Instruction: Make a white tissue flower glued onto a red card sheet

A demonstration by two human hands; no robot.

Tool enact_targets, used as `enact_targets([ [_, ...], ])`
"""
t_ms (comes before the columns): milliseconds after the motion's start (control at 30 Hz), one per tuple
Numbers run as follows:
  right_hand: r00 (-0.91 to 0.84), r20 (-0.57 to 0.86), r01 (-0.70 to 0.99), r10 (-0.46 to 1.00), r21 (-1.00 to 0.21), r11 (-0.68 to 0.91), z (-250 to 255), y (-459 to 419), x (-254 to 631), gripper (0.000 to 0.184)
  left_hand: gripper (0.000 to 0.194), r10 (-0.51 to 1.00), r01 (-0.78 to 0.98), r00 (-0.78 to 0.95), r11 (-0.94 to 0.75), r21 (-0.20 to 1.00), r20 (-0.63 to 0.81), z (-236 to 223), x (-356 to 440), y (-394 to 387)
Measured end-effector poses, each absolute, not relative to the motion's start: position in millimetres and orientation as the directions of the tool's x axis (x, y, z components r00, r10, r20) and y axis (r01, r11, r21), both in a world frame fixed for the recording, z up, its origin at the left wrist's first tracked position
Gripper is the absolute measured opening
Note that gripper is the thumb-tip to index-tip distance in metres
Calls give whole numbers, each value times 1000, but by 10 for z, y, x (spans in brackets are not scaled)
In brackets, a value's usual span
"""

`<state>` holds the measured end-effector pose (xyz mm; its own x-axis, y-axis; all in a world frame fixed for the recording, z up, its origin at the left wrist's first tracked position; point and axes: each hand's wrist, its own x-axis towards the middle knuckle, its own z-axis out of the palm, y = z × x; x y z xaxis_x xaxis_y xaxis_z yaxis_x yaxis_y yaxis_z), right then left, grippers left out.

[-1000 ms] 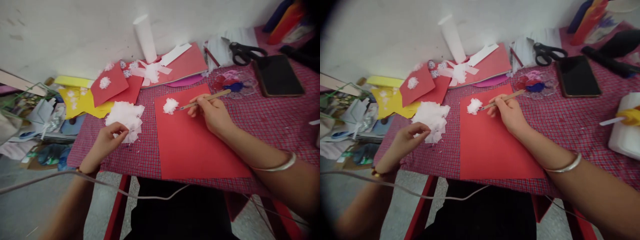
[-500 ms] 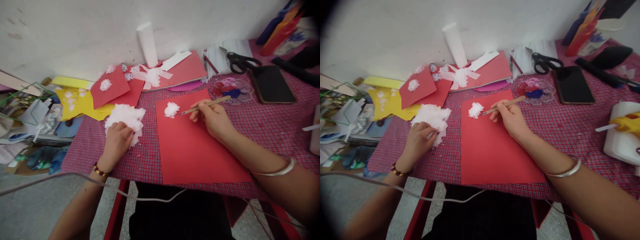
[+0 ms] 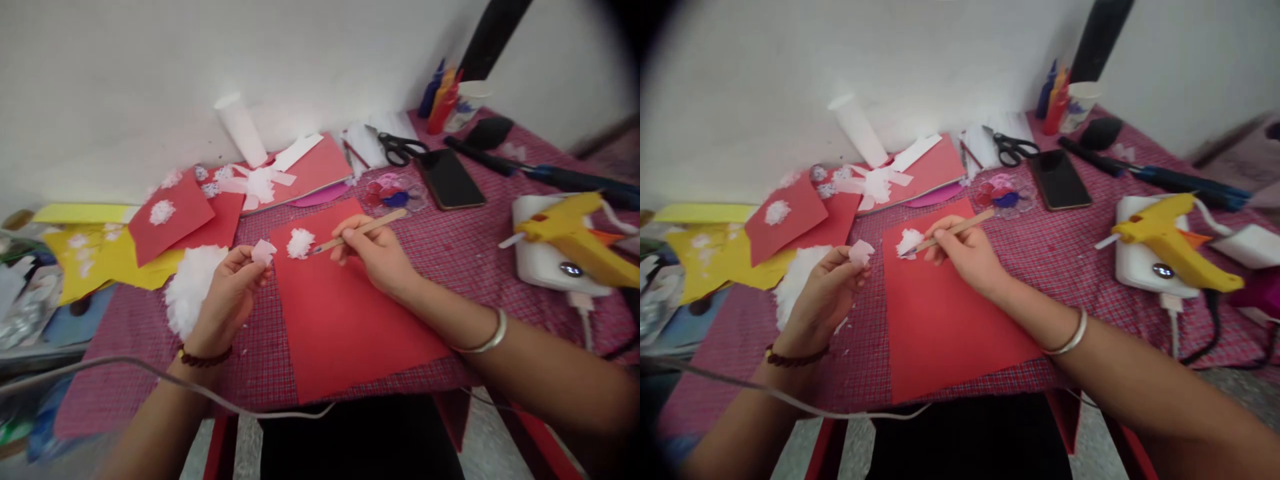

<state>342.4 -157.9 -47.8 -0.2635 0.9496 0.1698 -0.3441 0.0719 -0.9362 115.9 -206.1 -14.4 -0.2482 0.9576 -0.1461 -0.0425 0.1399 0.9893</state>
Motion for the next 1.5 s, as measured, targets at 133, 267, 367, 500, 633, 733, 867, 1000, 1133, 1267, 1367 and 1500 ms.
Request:
enact_targets([
  [133, -316, 268, -330, 910, -930, 159, -399, -1616, 3475, 17, 22, 970, -64, -144, 190, 980, -197, -204, 1477, -1910],
  [267, -343, 288, -278, 894, -940, 197, -394, -1612, 3508, 15, 21, 978, 9, -102, 182, 983, -180, -267, 1612, -1904],
  [367, -361, 283, -253, 888, -947, 199, -414, -1608, 3500, 14, 19, 983, 55, -98, 161, 986, -155, -290, 1634, -1936],
  [500, -380, 281, -236, 881, -951, 201, -433, -1602, 3477, 14, 16, 988, 65, -91, 133, 989, -127, -292, 1629, -1965],
  [633, -367, 274, -258, 889, -948, 186, -443, -1592, 3473, 15, 18, 988, -13, -60, 140, 990, -140, -305, 1580, -1976],
  [733, -363, 244, -292, 899, -946, 139, -447, -1584, 3477, 15, 20, 990, -44, -40, 131, 990, -133, -336, 1529, -1981],
  [867, -373, 156, -350, 915, -937, 17, -456, -1588, 3465, 13, 12, 995, 4, -77, 56, 998, -56, -382, 1501, -1989],
  [1000, -393, 103, -449, 914, -889, -93, -482, -1604, 3432, 12, 11, 991, -6, -135, 5, 1000, -6, -387, 1524, -1999],
  [1133, -407, 78, -494, 910, -857, -147, -504, -1610, 3399, 20, 11, 984, -55, -179, -31, 998, 21, -370, 1549, -2010],
  [1267, -352, 84, -476, 932, -874, -101, -517, -1619, 3367, 30, 10, 973, 32, -169, -152, 988, 156, -373, 1570, -2034],
  [1367, -306, 89, -443, 948, -895, -59, -521, -1640, 3339, 37, 10, 941, 253, -124, -276, 927, 314, -373, 1592, -2079],
  [1500, -301, 57, -491, 952, -865, -104, -467, -1639, 3330, 27, 9, 880, 481, -40, -398, 781, 473, -288, 1608, -2096],
])
